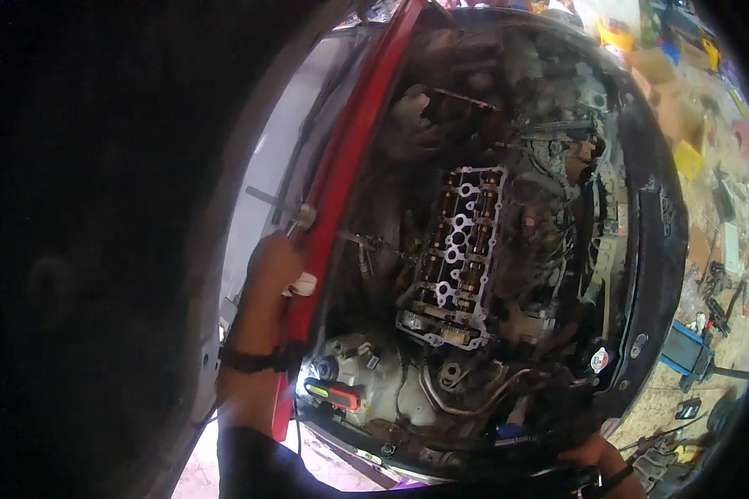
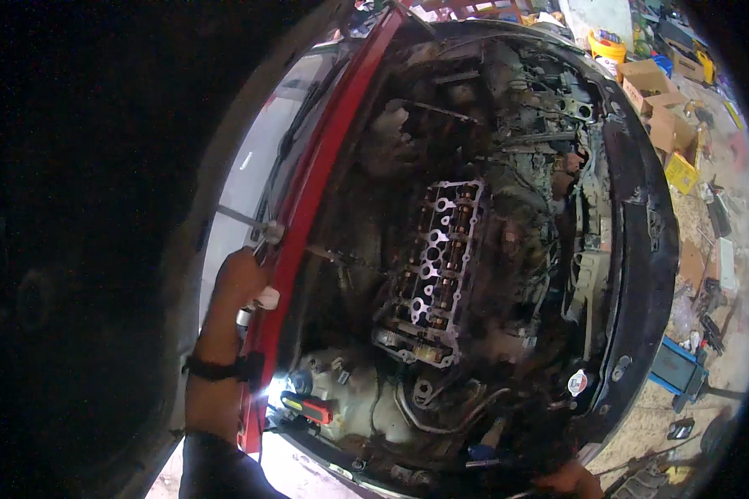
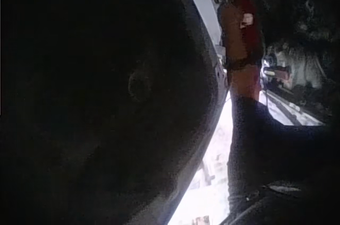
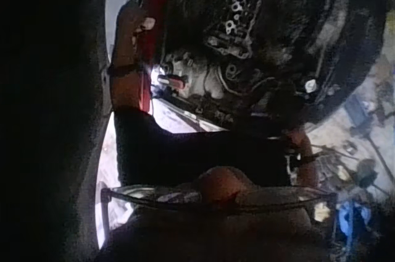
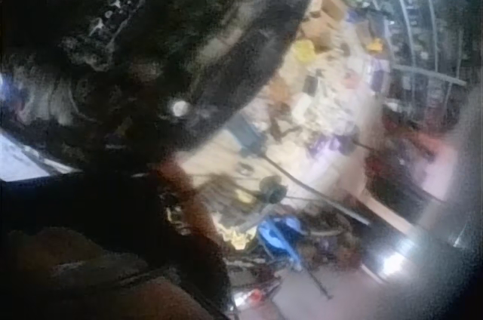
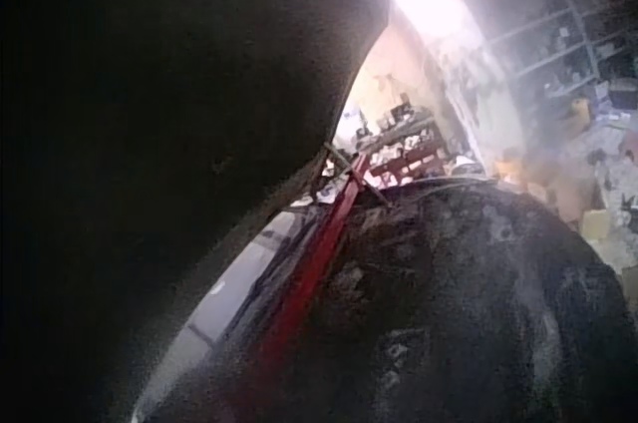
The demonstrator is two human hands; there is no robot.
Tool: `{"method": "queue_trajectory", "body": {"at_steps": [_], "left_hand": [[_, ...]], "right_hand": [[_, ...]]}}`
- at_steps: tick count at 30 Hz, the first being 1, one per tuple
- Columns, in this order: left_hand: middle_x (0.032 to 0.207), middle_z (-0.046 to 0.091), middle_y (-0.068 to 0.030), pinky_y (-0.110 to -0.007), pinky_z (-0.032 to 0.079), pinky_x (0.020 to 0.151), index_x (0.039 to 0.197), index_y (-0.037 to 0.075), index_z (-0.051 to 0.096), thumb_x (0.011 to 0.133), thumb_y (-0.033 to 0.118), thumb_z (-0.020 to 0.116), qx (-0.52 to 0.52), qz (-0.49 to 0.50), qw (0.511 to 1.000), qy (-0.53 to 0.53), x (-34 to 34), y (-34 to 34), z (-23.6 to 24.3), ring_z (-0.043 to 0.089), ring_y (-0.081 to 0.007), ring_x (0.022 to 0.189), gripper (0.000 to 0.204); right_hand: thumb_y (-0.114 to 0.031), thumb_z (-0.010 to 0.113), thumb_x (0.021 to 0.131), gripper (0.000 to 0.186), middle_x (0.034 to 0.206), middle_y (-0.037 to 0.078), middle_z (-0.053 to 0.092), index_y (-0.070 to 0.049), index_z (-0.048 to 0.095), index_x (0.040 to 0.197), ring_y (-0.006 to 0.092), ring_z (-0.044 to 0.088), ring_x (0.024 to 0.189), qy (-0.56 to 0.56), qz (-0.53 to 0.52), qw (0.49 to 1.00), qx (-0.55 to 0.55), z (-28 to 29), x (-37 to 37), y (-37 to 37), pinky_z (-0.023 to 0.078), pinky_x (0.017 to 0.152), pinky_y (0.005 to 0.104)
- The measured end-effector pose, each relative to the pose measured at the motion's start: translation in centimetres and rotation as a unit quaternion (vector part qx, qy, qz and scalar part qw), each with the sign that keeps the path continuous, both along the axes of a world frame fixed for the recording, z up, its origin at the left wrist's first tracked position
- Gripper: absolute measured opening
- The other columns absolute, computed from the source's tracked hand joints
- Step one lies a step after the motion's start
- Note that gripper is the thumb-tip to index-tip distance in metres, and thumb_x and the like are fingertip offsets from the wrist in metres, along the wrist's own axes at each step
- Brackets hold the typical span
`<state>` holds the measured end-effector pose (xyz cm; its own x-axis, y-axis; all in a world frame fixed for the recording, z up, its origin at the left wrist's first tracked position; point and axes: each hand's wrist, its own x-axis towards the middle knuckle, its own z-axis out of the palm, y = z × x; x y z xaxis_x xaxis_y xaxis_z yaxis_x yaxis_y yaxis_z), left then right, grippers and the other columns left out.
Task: Using a power drill to loosen or tighten bolts on a car engine.
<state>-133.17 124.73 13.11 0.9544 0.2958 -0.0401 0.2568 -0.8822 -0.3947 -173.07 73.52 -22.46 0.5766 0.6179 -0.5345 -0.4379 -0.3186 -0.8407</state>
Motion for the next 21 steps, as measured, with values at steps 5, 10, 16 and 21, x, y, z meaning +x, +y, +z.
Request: {"method": "queue_trajectory", "body": {"at_steps": [5, 10, 16, 21], "left_hand": [[0.089, 0.073, -0.0083, -0.033, 0.049, 0.063, 0.099, -0.001, 0.073, 0.09, 0.023, 0.065, -0.543, -0.057, 0.837, 0.039, -1.1, -1.5, 7.7, 0.061, -0.0122, 0.073, 0.027], [0.136, 0.059, -0.0206, -0.041, 0.05, 0.098, 0.145, 0.009, 0.046, 0.091, 0.009, 0.062, -0.113, -0.071, 0.983, -0.129, 2.7, 9.5, 2.2, 0.062, -0.0337, 0.118, 0.056], [0.156, 0.034, -0.022, -0.045, 0.046, 0.108, 0.149, 0.021, 0.04, 0.086, 0.012, 0.066, -0.06, -0.222, 0.972, -0.057, 7.5, 6.5, -1.0, 0.043, -0.0354, 0.14, 0.069], [0.143, 0.047, -0.0227, -0.047, 0.052, 0.097, 0.131, 0.014, 0.06, 0.087, 0.014, 0.066, -0.007, -0.091, 0.994, -0.052, 7.2, 4.4, -0.2, 0.061, -0.0396, 0.116, 0.045]], "right_hand": [[-0.03, 0.081, 0.076, 0.055, 0.12, 0.012, 0.067, -0.009, 0.065, 0.124, 0.0271, 0.062, 0.109, -0.002, -0.014, 1.0, 0.003, 0.3, 0.3, -0.1, 0.047, 0.1, 0.042], [-0.03, 0.081, 0.076, 0.056, 0.122, 0.012, 0.067, -0.009, 0.065, 0.124, 0.0273, 0.062, 0.11, -0.015, -0.007, 1.0, 0.007, 0.4, 0.4, 0.2, 0.046, 0.101, 0.0421], [-0.03, 0.081, 0.075, 0.056, 0.123, 0.012, 0.066, -0.009, 0.065, 0.125, 0.0275, 0.061, 0.112, -0.014, -0.018, 1.0, -0.001, 0.5, 0.1, -0.2, 0.046, 0.102, 0.0422], [-0.03, 0.081, 0.075, 0.057, 0.124, 0.013, 0.066, -0.009, 0.064, 0.125, 0.0277, 0.061, 0.113, -0.014, -0.015, 1.0, 0.007, 0.2, 0.2, -0.2, 0.046, 0.103, 0.0422]]}}
